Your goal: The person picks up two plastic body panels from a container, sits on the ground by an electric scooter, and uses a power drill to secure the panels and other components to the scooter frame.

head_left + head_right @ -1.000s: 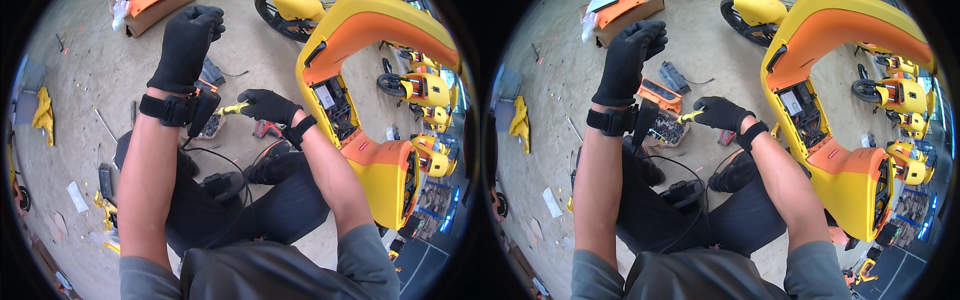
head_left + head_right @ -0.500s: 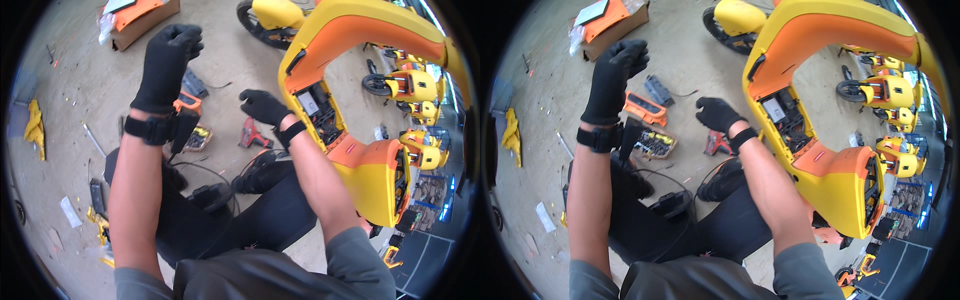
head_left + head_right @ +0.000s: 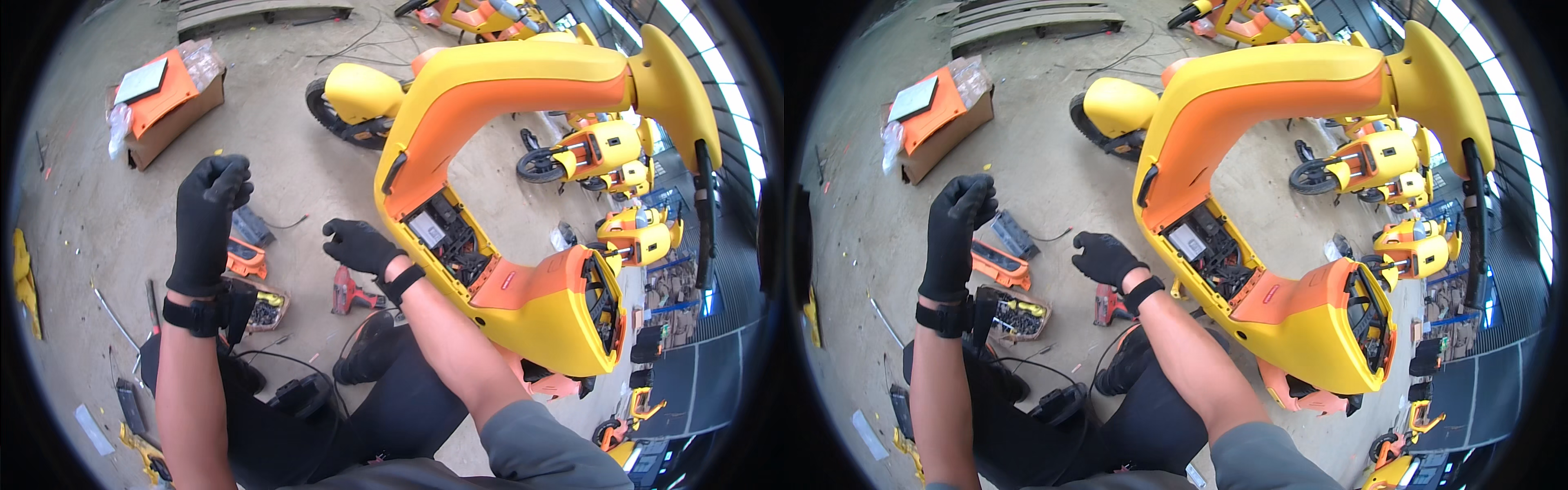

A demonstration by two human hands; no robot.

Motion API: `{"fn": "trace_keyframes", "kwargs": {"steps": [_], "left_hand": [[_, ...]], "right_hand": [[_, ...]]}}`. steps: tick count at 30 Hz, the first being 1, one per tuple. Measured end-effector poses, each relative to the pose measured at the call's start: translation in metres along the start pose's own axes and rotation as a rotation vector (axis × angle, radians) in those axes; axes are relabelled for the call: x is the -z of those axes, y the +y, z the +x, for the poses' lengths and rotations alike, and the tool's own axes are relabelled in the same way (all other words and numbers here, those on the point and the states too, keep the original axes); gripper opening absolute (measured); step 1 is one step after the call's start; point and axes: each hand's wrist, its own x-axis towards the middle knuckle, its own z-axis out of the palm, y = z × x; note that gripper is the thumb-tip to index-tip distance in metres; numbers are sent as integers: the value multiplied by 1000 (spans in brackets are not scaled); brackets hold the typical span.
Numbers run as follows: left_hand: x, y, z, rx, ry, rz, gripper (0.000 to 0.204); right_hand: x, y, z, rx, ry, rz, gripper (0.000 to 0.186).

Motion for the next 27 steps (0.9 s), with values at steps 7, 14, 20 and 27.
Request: {"fn": "trace_keyframes", "kwargs": {"steps": [7, 14, 20, 27], "left_hand": [[2, 6, -4, 3, 25, -8, 17], [-2, -3, -3, -8, -27, -23, 18], [-6, 0, -6, -6, -20, -30, 18], [-5, -1, -6, -5, -58, -31, 17]], "right_hand": [[-3, -14, 3, -58, -57, 64, 33], [-4, -10, 0, -7, -25, -10, 34], [-6, -10, -1, 31, -5, -79, 35], [-6, -10, -1, 35, -9, -65, 36]]}}
